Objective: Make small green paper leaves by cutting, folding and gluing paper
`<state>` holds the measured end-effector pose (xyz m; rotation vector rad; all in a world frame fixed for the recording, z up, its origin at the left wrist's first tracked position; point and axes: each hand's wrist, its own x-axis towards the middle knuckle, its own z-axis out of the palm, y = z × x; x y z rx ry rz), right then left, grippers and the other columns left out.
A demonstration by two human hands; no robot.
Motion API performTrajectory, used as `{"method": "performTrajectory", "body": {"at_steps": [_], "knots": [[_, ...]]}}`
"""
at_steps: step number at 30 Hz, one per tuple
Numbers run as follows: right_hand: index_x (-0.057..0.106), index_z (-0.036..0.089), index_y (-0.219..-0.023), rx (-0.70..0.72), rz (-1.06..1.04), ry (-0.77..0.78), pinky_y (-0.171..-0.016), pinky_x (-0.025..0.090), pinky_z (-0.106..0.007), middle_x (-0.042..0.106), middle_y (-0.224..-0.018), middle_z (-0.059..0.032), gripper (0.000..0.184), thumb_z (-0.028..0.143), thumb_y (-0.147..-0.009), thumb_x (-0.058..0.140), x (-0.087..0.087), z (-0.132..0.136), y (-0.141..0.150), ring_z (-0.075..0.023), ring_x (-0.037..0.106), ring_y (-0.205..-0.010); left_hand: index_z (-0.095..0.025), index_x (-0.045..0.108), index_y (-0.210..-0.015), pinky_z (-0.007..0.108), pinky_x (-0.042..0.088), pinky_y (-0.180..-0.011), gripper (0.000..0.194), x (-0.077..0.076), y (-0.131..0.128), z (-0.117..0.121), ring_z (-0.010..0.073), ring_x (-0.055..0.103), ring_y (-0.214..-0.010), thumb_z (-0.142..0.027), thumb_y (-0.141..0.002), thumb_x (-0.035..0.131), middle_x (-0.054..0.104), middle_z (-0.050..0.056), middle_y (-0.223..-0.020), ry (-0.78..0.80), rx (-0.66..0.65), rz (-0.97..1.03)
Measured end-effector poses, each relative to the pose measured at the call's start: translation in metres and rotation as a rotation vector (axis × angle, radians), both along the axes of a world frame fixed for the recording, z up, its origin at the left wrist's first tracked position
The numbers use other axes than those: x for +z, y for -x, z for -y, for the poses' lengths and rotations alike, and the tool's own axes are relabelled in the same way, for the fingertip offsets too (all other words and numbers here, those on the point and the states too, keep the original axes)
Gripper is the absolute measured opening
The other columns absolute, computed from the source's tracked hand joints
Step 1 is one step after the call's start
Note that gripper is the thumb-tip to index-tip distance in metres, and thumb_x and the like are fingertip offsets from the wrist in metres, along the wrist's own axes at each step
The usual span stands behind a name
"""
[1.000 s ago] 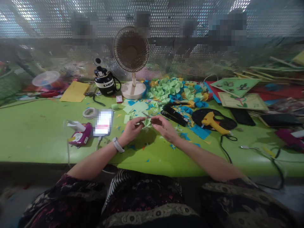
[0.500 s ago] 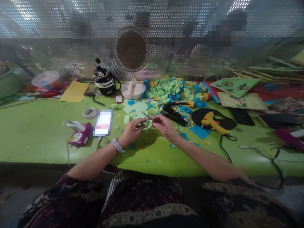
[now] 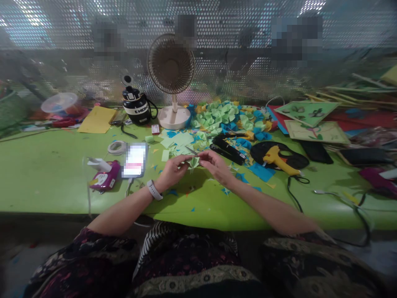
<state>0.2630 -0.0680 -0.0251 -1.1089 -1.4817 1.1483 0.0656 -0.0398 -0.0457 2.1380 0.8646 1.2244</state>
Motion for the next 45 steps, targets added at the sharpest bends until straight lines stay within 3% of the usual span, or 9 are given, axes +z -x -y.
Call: {"method": "performTrajectory", "body": {"at_steps": [17, 22, 27, 32, 36, 45], "knots": [[0.060, 0.019, -0.100, -0.009, 0.076, -0.063, -0.079, 0.051, -0.038, 0.066, -0.090, -0.0048, 0.026, 0.034, -0.079, 0.062, -0.004, -0.003, -0.001, -0.0183, 0.062, -0.081, -0.017, 0.071, -0.110, 0.031, 0.058, -0.077, 0.035, 0.002, 0.000, 0.001, 0.0173, 0.071, -0.086, -0.007, -0.082, 0.053, 0.076, 0.007, -0.098, -0.010, -0.004, -0.034], [0.062, 0.021, -0.097, -0.067, 0.343, -0.265, -0.077, 0.051, -0.037, 0.067, -0.088, -0.0053, 0.017, 0.027, -0.082, 0.058, -0.005, -0.001, -0.001, -0.0192, 0.062, -0.078, -0.017, 0.067, -0.119, 0.031, 0.058, -0.084, 0.041, 0.004, 0.000, 0.004, 0.0179, 0.071, -0.094, -0.007, -0.082, 0.052, 0.074, 0.009, -0.109, 0.032, 0.021, -0.045], [0.065, 0.020, -0.102, -0.091, 0.647, -0.528, -0.089, 0.048, -0.045, 0.069, -0.102, -0.0126, 0.020, 0.025, -0.086, 0.054, -0.011, -0.001, -0.002, -0.0276, 0.062, -0.098, -0.017, 0.069, -0.114, 0.030, 0.058, -0.083, 0.037, 0.002, 0.002, 0.004, 0.0169, 0.072, -0.091, -0.006, -0.083, 0.052, 0.075, 0.008, -0.106, 0.028, 0.032, -0.068], [0.065, 0.020, -0.110, -0.047, 0.700, -0.564, -0.091, 0.048, -0.049, 0.068, -0.107, -0.0144, 0.026, 0.027, -0.093, 0.046, -0.013, -0.001, -0.004, -0.0297, 0.061, -0.102, -0.018, 0.070, -0.112, 0.031, 0.059, -0.084, 0.034, 0.000, 0.002, 0.003, 0.0175, 0.073, -0.091, -0.009, -0.084, 0.054, 0.076, 0.008, -0.105, 0.019, 0.026, -0.056], [0.066, 0.020, -0.110, -0.096, 0.769, -0.613, -0.090, 0.046, -0.048, 0.068, -0.105, -0.0144, 0.029, 0.025, -0.097, 0.041, -0.012, -0.001, -0.005, -0.0295, 0.060, -0.101, -0.017, 0.070, -0.112, 0.032, 0.059, -0.085, 0.033, 0.001, 0.000, 0.003, 0.0180, 0.073, -0.093, -0.011, -0.085, 0.053, 0.076, 0.008, -0.106, 0.029, 0.016, -0.045], [0.068, 0.020, -0.115, -0.081, 0.950, -0.727, -0.089, 0.040, -0.044, 0.067, -0.109, -0.0137, 0.035, 0.016, -0.098, 0.037, -0.011, -0.002, -0.012, -0.0278, 0.058, -0.101, -0.014, 0.069, -0.113, 0.030, 0.061, -0.076, 0.031, 0.027, 0.002, 0.011, 0.0209, 0.072, -0.092, -0.031, -0.088, 0.062, 0.075, 0.012, -0.105, 0.241, -0.119, -0.024]]}}
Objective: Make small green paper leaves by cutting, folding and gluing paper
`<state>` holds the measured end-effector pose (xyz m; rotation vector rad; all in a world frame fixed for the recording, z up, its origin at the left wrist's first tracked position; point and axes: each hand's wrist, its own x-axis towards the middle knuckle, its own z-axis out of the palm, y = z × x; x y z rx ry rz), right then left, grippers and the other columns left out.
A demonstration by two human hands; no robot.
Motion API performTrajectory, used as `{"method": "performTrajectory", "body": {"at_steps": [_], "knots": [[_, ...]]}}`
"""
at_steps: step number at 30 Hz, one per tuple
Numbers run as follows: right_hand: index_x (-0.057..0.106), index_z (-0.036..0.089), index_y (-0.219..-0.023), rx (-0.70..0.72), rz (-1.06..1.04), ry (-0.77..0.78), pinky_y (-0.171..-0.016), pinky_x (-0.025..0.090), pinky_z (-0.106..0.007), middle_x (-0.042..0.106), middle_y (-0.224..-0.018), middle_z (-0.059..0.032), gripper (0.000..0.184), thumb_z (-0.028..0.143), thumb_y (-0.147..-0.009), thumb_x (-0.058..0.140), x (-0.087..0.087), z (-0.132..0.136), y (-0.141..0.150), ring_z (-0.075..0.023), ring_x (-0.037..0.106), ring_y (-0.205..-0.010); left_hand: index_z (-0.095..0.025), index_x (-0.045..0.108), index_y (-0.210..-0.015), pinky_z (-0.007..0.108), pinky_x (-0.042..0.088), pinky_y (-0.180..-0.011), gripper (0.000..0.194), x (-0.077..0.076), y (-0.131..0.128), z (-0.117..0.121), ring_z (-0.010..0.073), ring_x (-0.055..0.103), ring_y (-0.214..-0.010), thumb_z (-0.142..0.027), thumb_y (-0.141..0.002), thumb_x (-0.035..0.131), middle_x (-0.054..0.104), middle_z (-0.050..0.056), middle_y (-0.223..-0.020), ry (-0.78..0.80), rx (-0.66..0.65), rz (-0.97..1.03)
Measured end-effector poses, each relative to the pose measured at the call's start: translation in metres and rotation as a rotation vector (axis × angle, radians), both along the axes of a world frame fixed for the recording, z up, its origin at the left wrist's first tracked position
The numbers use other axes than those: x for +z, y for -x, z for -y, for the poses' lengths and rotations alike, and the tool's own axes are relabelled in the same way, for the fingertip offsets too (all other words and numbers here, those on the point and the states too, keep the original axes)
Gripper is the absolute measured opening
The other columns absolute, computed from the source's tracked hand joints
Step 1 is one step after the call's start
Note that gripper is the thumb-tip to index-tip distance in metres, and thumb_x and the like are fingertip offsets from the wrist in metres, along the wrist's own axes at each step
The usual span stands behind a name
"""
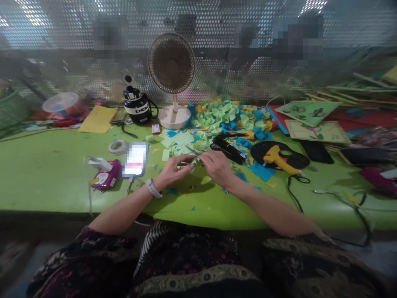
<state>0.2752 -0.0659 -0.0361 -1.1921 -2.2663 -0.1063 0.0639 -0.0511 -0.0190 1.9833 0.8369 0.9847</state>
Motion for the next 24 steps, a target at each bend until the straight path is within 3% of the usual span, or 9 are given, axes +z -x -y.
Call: {"method": "performTrajectory", "body": {"at_steps": [12, 17, 24], "knots": [[0.068, 0.018, -0.110, 0.008, 0.093, -0.050, -0.086, 0.040, -0.042, 0.068, -0.106, -0.0122, 0.034, 0.016, -0.100, 0.035, -0.001, -0.001, 0.001, -0.0256, 0.058, -0.094, -0.014, 0.071, -0.108, 0.030, 0.061, -0.076, 0.027, -0.010, -0.001, -0.005, 0.0184, 0.072, -0.088, -0.030, -0.090, 0.059, 0.075, 0.011, -0.101, -0.021, 0.055, 0.007], [0.069, 0.019, -0.110, 0.016, 0.041, -0.002, -0.087, 0.039, -0.043, 0.068, -0.106, -0.0130, 0.035, 0.018, -0.100, 0.036, -0.001, -0.001, 0.001, -0.0266, 0.058, -0.095, -0.016, 0.072, -0.108, 0.034, 0.059, -0.082, 0.026, -0.016, 0.000, -0.008, 0.0189, 0.071, -0.086, -0.021, -0.086, 0.059, 0.076, 0.009, -0.099, -0.208, 0.096, -0.048], [0.071, 0.019, -0.107, 0.002, 0.131, -0.087, -0.082, 0.040, -0.040, 0.068, -0.101, -0.0114, 0.034, 0.016, -0.100, 0.038, -0.002, 0.000, 0.003, -0.0245, 0.058, -0.091, -0.018, 0.071, -0.110, 0.036, 0.056, -0.087, 0.027, -0.020, 0.000, -0.011, 0.0212, 0.068, -0.097, -0.014, -0.084, 0.062, 0.073, 0.010, -0.107, -0.455, 0.180, -0.099]]}}
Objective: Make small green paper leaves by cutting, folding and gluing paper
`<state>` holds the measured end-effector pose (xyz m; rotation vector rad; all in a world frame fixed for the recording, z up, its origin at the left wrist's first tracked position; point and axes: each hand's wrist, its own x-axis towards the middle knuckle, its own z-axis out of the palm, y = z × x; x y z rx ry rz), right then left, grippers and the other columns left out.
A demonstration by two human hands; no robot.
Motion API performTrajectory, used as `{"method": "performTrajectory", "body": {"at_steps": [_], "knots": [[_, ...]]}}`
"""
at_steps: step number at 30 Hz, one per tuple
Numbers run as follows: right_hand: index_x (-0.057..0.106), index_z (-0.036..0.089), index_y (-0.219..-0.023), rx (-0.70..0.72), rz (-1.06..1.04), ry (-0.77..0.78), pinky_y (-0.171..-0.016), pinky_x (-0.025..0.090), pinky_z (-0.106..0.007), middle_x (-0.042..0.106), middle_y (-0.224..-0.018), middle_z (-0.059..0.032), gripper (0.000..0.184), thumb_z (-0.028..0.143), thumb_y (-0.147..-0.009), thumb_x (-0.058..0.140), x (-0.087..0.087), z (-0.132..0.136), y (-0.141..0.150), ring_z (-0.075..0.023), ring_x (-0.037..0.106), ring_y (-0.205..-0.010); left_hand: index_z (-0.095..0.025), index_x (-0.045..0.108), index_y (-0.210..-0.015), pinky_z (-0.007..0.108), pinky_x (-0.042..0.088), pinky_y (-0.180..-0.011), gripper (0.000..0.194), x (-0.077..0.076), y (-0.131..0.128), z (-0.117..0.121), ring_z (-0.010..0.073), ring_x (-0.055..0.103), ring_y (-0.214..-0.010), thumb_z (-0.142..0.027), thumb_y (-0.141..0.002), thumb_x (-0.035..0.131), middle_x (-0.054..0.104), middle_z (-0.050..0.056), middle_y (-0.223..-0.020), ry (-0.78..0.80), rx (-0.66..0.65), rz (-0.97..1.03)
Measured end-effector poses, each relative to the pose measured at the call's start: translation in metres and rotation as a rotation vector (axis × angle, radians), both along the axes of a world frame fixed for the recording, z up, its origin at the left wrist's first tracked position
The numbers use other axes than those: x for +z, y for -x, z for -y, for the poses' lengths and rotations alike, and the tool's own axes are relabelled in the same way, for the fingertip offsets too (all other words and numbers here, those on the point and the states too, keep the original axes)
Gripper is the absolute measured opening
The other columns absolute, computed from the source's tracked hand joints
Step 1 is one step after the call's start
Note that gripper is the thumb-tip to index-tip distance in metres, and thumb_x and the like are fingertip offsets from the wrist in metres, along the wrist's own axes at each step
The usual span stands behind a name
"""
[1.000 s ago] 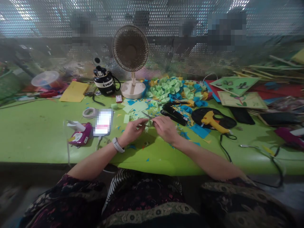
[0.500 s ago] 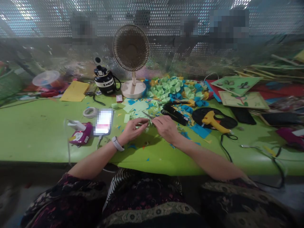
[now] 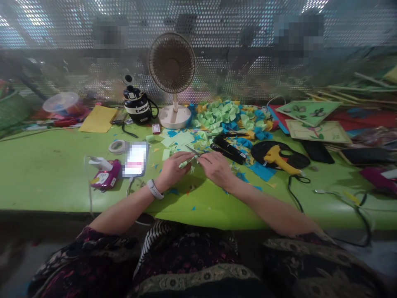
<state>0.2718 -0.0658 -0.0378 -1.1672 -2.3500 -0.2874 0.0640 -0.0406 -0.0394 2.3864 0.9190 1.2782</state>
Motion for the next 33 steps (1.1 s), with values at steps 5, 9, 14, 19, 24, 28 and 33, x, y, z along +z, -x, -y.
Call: {"method": "performTrajectory", "body": {"at_steps": [5, 9, 14, 19, 24, 28, 33], "knots": [[0.071, 0.017, -0.102, -0.017, 0.029, -0.099, -0.078, 0.040, -0.038, 0.069, -0.095, -0.0100, 0.029, 0.016, -0.098, 0.043, 0.0008, 0.0002, 0.0024, -0.0225, 0.059, -0.087, -0.019, 0.071, -0.100, 0.036, 0.052, -0.081, 0.015, 0.0010, 0.0019, -0.0019, 0.0219, 0.065, -0.093, -0.019, -0.088, 0.063, 0.070, 0.009, -0.096, -0.219, 0.099, -0.124], [0.072, 0.016, -0.100, -0.004, 0.030, -0.131, -0.077, 0.040, -0.037, 0.069, -0.095, -0.0102, 0.027, 0.015, -0.098, 0.044, 0.0010, 0.0002, 0.0035, -0.0220, 0.059, -0.086, -0.019, 0.070, -0.099, 0.033, 0.049, -0.075, 0.014, 0.0010, 0.0022, -0.0015, 0.0194, 0.063, -0.084, -0.024, -0.093, 0.058, 0.069, 0.007, -0.090, -0.299, 0.120, -0.207], [0.072, 0.018, -0.100, -0.014, 0.016, -0.142, -0.078, 0.039, -0.036, 0.068, -0.093, -0.0093, 0.027, 0.015, -0.098, 0.044, 0.0022, 0.0003, 0.0037, -0.0210, 0.059, -0.085, -0.018, 0.070, -0.098, 0.030, 0.046, -0.068, 0.017, -0.0005, 0.0013, -0.0009, 0.0169, 0.062, -0.076, -0.024, -0.096, 0.055, 0.070, 0.005, -0.084, -0.377, 0.109, -0.179], [0.070, 0.016, -0.096, -0.033, 0.051, -0.237, -0.078, 0.038, -0.036, 0.069, -0.093, -0.0085, 0.024, 0.016, -0.098, 0.046, 0.0052, 0.0018, 0.0049, -0.0205, 0.058, -0.085, -0.018, 0.070, -0.094, 0.030, 0.045, -0.067, 0.017, 0.0007, 0.0009, -0.0006, 0.0160, 0.062, -0.074, -0.023, -0.096, 0.054, 0.070, 0.005, -0.082, -0.381, 0.116, -0.163], [0.070, 0.017, -0.091, -0.025, 0.088, -0.278, -0.075, 0.036, -0.036, 0.066, -0.086, -0.0080, 0.026, 0.016, -0.098, 0.045, 0.0079, 0.0044, 0.0087, -0.0200, 0.055, -0.079, -0.017, 0.069, -0.092, 0.029, 0.044, -0.065, 0.015, 0.0025, -0.0004, 0.0009, 0.0159, 0.060, -0.072, -0.022, -0.095, 0.055, 0.068, 0.005, -0.079, -0.406, 0.118, -0.159], [0.069, 0.018, -0.094, 0.012, 0.059, -0.284, -0.076, 0.036, -0.036, 0.065, -0.087, -0.0080, 0.024, 0.016, -0.098, 0.046, 0.0084, 0.0047, 0.0089, -0.0194, 0.053, -0.080, -0.017, 0.067, -0.090, 0.030, 0.043, -0.065, 0.015, 0.0045, -0.0004, 0.0025, 0.0162, 0.059, -0.072, -0.022, -0.095, 0.055, 0.066, 0.005, -0.079, -0.417, 0.098, -0.172], [0.067, 0.018, -0.089, -0.039, 0.067, -0.305, -0.075, 0.035, -0.035, 0.066, -0.086, -0.0077, 0.023, 0.017, -0.098, 0.046, 0.0091, 0.0042, 0.0091, -0.0197, 0.053, -0.079, -0.017, 0.064, -0.092, 0.030, 0.046, -0.067, 0.015, 0.0073, -0.0023, 0.0050, 0.0165, 0.058, -0.073, -0.022, -0.097, 0.051, 0.065, 0.005, -0.080, -0.408, 0.096, -0.178]]}}
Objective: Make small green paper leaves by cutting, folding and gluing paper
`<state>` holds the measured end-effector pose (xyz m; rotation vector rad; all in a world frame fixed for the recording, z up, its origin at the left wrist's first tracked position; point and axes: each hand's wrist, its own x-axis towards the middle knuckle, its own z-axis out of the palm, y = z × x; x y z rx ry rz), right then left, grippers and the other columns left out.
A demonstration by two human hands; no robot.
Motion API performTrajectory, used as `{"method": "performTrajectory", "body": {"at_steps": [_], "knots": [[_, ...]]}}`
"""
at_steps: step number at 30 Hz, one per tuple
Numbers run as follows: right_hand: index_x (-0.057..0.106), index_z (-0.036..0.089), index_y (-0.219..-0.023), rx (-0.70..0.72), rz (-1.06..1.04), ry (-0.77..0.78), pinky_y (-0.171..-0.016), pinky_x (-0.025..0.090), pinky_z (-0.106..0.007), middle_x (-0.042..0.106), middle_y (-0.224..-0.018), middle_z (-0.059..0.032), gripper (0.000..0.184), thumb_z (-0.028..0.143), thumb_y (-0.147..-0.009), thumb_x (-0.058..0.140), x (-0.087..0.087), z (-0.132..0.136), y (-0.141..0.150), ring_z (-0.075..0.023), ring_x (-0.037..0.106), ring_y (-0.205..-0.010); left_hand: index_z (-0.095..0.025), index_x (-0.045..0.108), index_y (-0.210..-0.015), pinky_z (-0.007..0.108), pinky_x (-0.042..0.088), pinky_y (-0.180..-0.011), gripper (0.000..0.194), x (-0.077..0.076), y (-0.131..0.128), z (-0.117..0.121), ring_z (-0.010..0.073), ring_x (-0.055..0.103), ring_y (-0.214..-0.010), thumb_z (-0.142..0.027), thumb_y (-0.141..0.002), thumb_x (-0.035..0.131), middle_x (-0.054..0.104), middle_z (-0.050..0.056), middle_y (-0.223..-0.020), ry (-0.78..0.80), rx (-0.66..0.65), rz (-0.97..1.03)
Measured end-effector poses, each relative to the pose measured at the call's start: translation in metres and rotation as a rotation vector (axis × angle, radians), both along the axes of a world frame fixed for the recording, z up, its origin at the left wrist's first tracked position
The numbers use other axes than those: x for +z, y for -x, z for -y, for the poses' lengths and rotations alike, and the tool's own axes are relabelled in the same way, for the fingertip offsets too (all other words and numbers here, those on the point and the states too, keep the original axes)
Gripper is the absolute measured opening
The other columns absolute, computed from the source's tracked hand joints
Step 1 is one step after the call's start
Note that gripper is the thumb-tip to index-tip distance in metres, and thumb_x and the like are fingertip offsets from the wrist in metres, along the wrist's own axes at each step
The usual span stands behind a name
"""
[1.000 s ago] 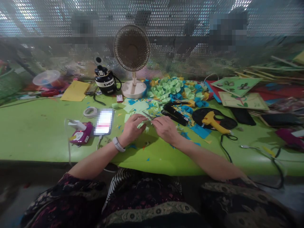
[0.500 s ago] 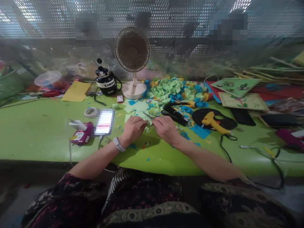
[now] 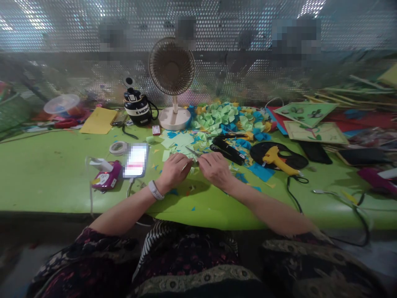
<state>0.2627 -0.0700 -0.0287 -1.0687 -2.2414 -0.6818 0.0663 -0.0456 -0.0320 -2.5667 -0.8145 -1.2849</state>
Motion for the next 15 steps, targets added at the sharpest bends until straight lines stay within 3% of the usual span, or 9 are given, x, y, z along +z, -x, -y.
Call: {"method": "performTrajectory", "body": {"at_steps": [6, 15], "knots": [[0.064, 0.016, -0.082, -0.027, 0.043, -0.077, -0.071, 0.035, -0.034, 0.064, -0.081, -0.0077, 0.023, 0.016, -0.096, 0.047, 0.0002, 0.0015, 0.0043, -0.0202, 0.051, -0.075, -0.016, 0.060, -0.087, 0.030, 0.047, -0.066, 0.014, -0.0001, -0.0023, 0.0022, 0.0170, 0.056, -0.070, -0.020, -0.097, 0.051, 0.063, 0.004, -0.077, -0.059, 0.025, -0.050], [0.064, 0.015, -0.084, -0.040, 0.018, 0.004, -0.070, 0.035, -0.034, 0.062, -0.082, -0.0073, 0.026, 0.013, -0.098, 0.041, -0.0051, 0.0007, 0.0043, -0.0194, 0.052, -0.075, -0.015, 0.062, -0.099, 0.031, 0.049, -0.067, 0.015, -0.0031, -0.0035, 0.0047, 0.0175, 0.058, -0.074, -0.020, -0.098, 0.048, 0.065, 0.006, -0.083, -0.001, 0.023, -0.043]]}}
